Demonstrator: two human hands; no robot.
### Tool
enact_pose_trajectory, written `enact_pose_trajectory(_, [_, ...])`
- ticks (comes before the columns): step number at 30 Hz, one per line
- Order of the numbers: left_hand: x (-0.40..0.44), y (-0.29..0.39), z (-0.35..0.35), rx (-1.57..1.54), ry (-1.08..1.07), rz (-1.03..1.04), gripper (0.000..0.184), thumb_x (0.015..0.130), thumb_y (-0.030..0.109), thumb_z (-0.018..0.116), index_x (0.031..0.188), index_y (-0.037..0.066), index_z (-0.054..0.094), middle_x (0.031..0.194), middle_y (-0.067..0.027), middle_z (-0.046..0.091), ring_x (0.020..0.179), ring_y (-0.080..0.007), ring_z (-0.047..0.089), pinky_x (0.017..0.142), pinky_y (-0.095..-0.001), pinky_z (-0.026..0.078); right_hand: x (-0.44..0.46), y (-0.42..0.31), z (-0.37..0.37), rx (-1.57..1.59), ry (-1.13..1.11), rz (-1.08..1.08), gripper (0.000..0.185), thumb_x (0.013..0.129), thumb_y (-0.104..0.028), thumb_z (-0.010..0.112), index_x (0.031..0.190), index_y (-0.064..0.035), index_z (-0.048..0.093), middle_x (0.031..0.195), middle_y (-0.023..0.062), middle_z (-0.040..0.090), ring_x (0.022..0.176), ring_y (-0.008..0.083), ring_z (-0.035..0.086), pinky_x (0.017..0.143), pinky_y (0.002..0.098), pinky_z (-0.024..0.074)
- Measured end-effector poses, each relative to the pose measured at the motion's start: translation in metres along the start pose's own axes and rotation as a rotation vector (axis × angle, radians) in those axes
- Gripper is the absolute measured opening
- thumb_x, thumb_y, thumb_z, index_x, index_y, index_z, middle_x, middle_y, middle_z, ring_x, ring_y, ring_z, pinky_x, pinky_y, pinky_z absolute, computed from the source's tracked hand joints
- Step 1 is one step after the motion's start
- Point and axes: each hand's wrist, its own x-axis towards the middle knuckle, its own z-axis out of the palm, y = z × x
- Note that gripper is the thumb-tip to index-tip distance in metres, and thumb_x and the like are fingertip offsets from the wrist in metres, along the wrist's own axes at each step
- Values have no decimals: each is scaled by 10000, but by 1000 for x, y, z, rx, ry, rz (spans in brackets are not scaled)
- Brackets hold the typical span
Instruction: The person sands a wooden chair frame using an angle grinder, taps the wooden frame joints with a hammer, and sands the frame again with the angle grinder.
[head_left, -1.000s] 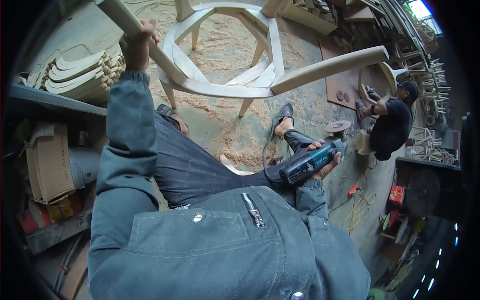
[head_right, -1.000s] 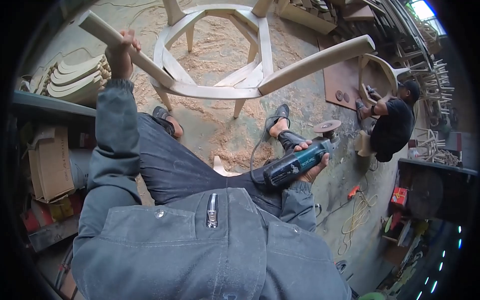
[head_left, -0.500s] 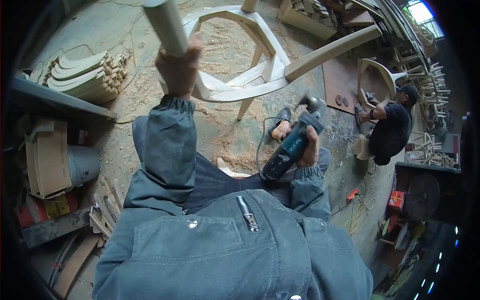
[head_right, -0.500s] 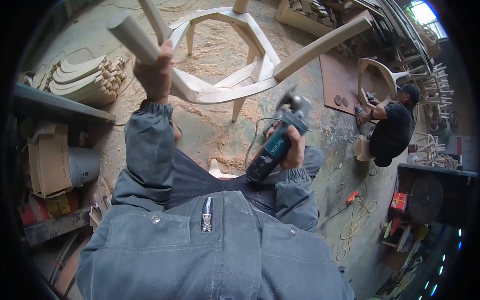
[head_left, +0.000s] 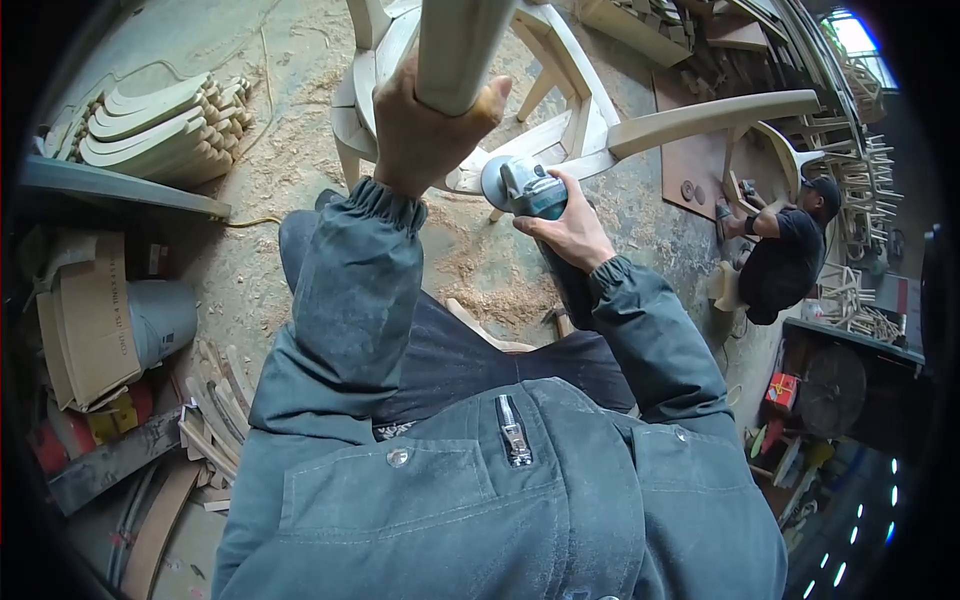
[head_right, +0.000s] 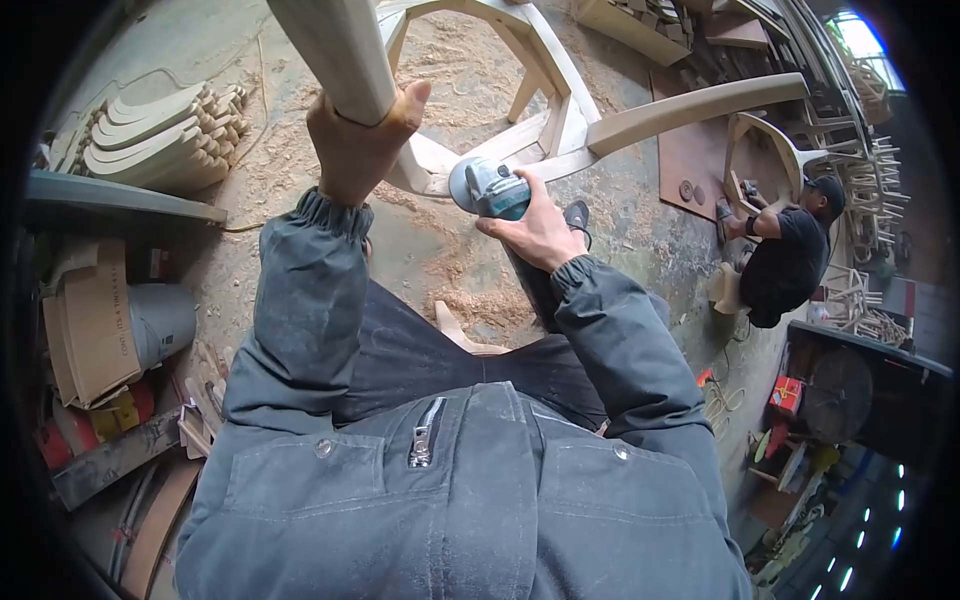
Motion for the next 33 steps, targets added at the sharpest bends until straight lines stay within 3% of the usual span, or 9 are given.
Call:
enact_pose_trajectory(8, [0,-3,4,-30,4,19,357,741,246,835,932,8,649,754,-101,666,630,-190,691,553,-327,568,11,-19,5,-3,-62,2,1002,746,-441,879,1499,-59,339,1313,257,583,1241,359,585,1081,399,450])
enact_pose_trajectory(10, [-1,-3,4,-31,-5,-2,358,739,246,837,931,8,650,752,-97,665,630,-186,688,553,-328,566,12,-23,6,-22,-54,-39,1020,735,-449,859,1505,-51,322,1314,310,592,1248,437,591,1091,431,454])
enact_pose_trajectory(18, [1,-7,2,-19,-10,-1,368,738,249,844,943,8,658,753,-93,670,637,-181,689,560,-323,565,16,-27,7,-33,-75,-14,998,737,-442,856,1498,-56,339,1320,313,593,1236,432,606,1088,432,456])
enact_pose_trajectory(20, [1,-4,-2,-50,-46,-17,362,744,244,842,947,8,657,751,-91,678,644,-176,697,565,-318,570,10,-29,4,-115,-71,109,979,745,-438,881,1495,-103,349,1327,272,584,1242,402,595,1076,433,464])
enact_pose_trajectory(28, [2,-2,3,-56,-2,-11,340,765,242,837,938,7,662,741,-93,692,648,-160,710,558,-308,581,1,15,-11,-5,128,106,1035,730,-470,867,1495,-32,325,1320,296,598,1221,396,620,1062,415,483])
enact_pose_trajectory(33, [-1,-7,2,-63,-27,-82,339,766,243,847,914,2,659,722,-84,694,636,-162,709,541,-298,578,7,-16,6,-63,-53,58,1052,724,-500,852,1503,-40,314,1307,318,598,1223,432,610,1071,423,466])
